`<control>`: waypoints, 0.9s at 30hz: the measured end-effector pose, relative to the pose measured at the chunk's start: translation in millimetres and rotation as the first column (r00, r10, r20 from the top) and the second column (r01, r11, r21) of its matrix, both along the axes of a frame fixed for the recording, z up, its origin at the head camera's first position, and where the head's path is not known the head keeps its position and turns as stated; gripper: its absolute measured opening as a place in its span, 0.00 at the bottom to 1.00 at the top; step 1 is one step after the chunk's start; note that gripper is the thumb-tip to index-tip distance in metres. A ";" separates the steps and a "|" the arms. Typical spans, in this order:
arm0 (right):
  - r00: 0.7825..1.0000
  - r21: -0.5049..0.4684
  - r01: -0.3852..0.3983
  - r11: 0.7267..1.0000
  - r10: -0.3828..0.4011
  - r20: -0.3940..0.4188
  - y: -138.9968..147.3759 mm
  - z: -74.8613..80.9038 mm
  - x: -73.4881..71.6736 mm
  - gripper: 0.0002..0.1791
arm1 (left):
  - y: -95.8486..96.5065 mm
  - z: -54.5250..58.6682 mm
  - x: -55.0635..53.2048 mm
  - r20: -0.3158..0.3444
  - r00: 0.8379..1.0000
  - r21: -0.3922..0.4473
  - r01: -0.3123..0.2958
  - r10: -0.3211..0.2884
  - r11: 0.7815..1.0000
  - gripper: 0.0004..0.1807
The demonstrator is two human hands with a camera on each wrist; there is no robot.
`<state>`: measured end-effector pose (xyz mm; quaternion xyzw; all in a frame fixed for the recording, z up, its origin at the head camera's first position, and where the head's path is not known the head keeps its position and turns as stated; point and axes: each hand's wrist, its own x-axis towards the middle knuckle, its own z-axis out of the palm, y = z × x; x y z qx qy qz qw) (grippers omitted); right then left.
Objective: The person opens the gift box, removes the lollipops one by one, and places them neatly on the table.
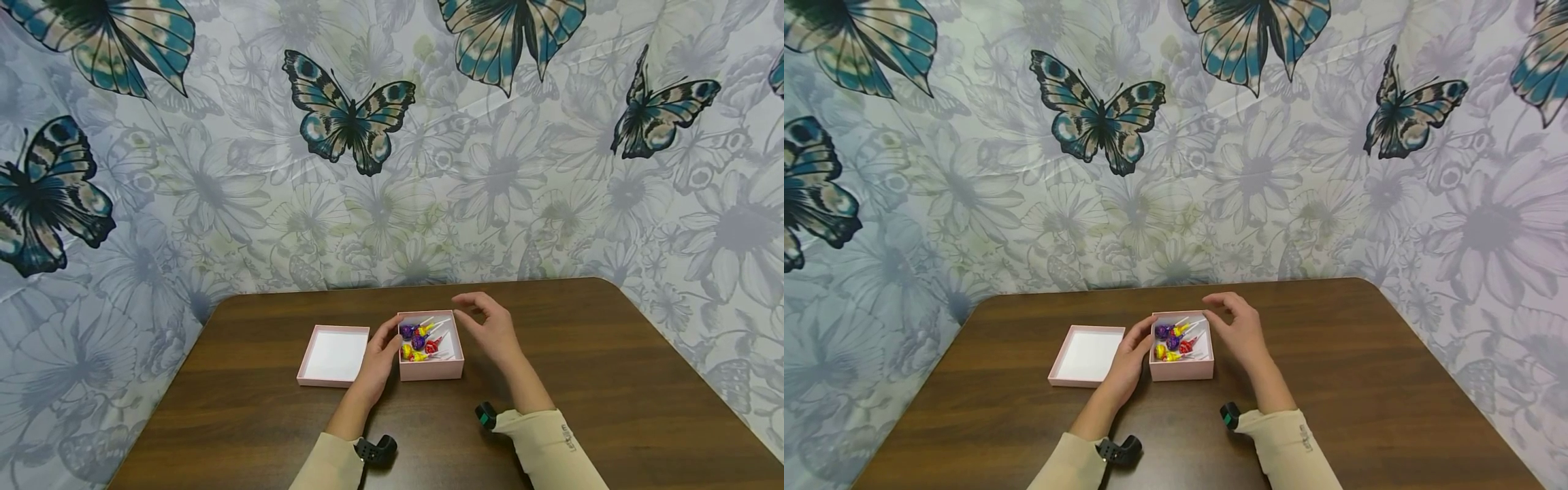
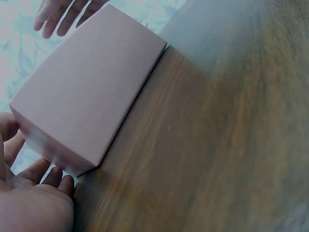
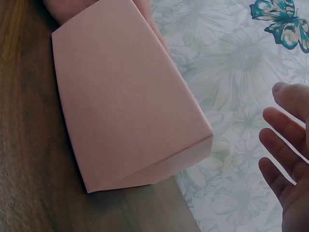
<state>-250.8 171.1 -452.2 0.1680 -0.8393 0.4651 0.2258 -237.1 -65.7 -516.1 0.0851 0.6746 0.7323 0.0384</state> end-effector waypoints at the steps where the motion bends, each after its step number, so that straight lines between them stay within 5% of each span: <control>1: 1.000 0.003 -0.005 1.000 0.005 0.001 -0.6 -0.1 0.3 0.11 | 0.0 0.3 -0.1 -0.001 1.000 0.001 0.000 0.000 1.000 0.25; 27: 0.972 0.056 -0.210 0.976 0.202 0.120 -17.7 -9.8 4.1 0.11 | -0.7 -0.3 -0.2 0.003 1.000 -0.015 -0.004 0.004 1.000 0.24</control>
